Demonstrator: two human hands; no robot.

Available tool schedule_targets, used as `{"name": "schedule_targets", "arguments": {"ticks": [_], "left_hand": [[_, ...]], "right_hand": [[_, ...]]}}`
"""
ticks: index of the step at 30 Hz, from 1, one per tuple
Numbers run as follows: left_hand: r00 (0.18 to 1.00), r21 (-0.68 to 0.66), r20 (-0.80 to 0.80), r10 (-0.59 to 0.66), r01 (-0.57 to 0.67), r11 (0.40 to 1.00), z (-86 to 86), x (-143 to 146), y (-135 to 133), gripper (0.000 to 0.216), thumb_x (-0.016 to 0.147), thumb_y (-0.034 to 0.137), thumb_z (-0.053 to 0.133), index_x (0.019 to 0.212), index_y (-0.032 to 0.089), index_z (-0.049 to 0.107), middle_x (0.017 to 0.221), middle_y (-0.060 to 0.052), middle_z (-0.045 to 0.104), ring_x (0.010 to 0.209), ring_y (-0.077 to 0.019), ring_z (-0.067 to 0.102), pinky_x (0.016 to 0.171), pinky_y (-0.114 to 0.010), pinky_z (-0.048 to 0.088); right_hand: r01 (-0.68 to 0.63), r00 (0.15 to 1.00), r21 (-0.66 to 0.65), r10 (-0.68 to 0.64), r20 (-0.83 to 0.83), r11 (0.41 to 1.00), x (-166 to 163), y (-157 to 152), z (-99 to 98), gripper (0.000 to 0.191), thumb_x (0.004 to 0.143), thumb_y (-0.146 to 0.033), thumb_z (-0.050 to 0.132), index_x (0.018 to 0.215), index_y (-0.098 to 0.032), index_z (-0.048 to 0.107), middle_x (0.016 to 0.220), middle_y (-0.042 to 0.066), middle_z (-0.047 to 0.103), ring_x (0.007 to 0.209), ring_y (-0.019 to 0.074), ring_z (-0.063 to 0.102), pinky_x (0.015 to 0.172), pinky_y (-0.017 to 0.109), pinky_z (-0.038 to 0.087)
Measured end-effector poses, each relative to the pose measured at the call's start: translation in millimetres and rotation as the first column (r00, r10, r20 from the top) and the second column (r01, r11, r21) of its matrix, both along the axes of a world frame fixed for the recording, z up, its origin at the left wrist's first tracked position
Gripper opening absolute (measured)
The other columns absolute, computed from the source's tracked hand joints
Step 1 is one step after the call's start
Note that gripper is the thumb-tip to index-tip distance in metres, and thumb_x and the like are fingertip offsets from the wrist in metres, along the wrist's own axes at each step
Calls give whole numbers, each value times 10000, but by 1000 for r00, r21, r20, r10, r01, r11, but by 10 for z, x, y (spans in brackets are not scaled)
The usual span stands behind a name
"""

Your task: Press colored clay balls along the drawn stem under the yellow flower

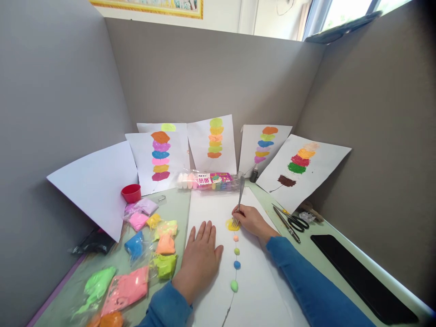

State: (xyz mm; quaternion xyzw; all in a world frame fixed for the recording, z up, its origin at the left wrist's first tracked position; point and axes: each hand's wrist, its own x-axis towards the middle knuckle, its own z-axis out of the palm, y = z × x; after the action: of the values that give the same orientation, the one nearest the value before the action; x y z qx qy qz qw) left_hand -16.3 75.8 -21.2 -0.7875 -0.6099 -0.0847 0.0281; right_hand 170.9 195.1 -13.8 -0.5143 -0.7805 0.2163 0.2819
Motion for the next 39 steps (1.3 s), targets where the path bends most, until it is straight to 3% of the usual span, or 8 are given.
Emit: {"name": "schedule_targets", "arguments": {"ticks": [11, 16, 20, 25, 27, 31, 34, 39], "left_hand": [[1000, -10, 11, 3, -3, 1000, 1, -5, 17, 536, 934, 370, 267, 1382, 97, 374, 1462, -110, 311, 1371, -249, 247, 1118, -490, 227], [1000, -12, 10, 1, 0, 1000, -2, -11, 6, 541, 937, 382, 256, 1386, 103, 371, 1464, -105, 314, 1371, -246, 249, 1120, -481, 227], [1000, 2, 12, -4, 4, 1000, -18, -17, 9, 538, 939, 382, 257, 1382, 102, 377, 1462, -105, 317, 1369, -244, 254, 1119, -476, 232], [1000, -4, 17, -3, 3, 1000, -15, -19, 13, 539, 940, 380, 253, 1384, 99, 371, 1464, -105, 311, 1371, -242, 249, 1118, -476, 230], [1000, -7, 20, -4, 4, 1000, -14, -20, 13, 541, 940, 382, 249, 1384, 98, 371, 1464, -105, 312, 1371, -241, 249, 1117, -476, 230], [1000, 1, 22, -3, 3, 1000, -25, -23, 18, 544, 941, 389, 244, 1385, 102, 372, 1466, -103, 312, 1373, -241, 246, 1120, -474, 225], [1000, 4, 22, -4, 4, 1000, -32, -21, 20, 541, 941, 386, 251, 1384, 100, 373, 1464, -103, 316, 1372, -243, 248, 1119, -476, 228], [1000, 18, 22, -4, 4, 1000, -36, -14, 18, 541, 940, 386, 253, 1376, 94, 386, 1458, -110, 327, 1367, -248, 259, 1116, -484, 233]], "right_hand": [[43, 999, 4, -43, -28, 999, -35, 83, 20, 157, 789, -234, 491, 815, -185, 638, 799, 22, 674, 749, 156, 592, 683, 240, 393], [138, 990, -97, -141, -23, 986, 310, 54, 138, 223, 754, -247, 528, 945, -157, 600, 679, 4, 640, 621, 137, 587, 565, 221, 399], [213, 975, -200, -195, 107, 956, 696, -55, 133, 98, 665, -190, 607, 755, -155, 593, 553, -1, 616, 501, 134, 542, 472, 227, 346], [335, 922, -66, -312, 228, 940, 771, -277, 137, 88, 706, -240, 635, 724, -163, 597, 690, 70, 621, 689, 211, 572, 575, 286, 378], [276, 926, 80, -287, 246, 958, 655, -379, 159, 86, 777, -237, 582, 763, -169, 633, 825, 100, 608, 837, 242, 553, 676, 325, 392], [-67, 956, 302, -26, 292, 951, 367, -556, 122, 314, 856, -111, 446, 1003, -263, 678, 963, 63, 567, 916, 197, 511, 805, 321, 382], [-116, 941, 354, -12, 339, 928, 243, -622, 52, 457, 814, -14, 419, 1080, -294, 663, 907, 55, 536, 869, 188, 488, 761, 311, 369], [-110, 917, 332, -33, 398, 937, 191, -644, 21, 414, 824, -25, 423, 1017, -289, 677, 859, 44, 513, 822, 176, 458, 718, 291, 335]]}}
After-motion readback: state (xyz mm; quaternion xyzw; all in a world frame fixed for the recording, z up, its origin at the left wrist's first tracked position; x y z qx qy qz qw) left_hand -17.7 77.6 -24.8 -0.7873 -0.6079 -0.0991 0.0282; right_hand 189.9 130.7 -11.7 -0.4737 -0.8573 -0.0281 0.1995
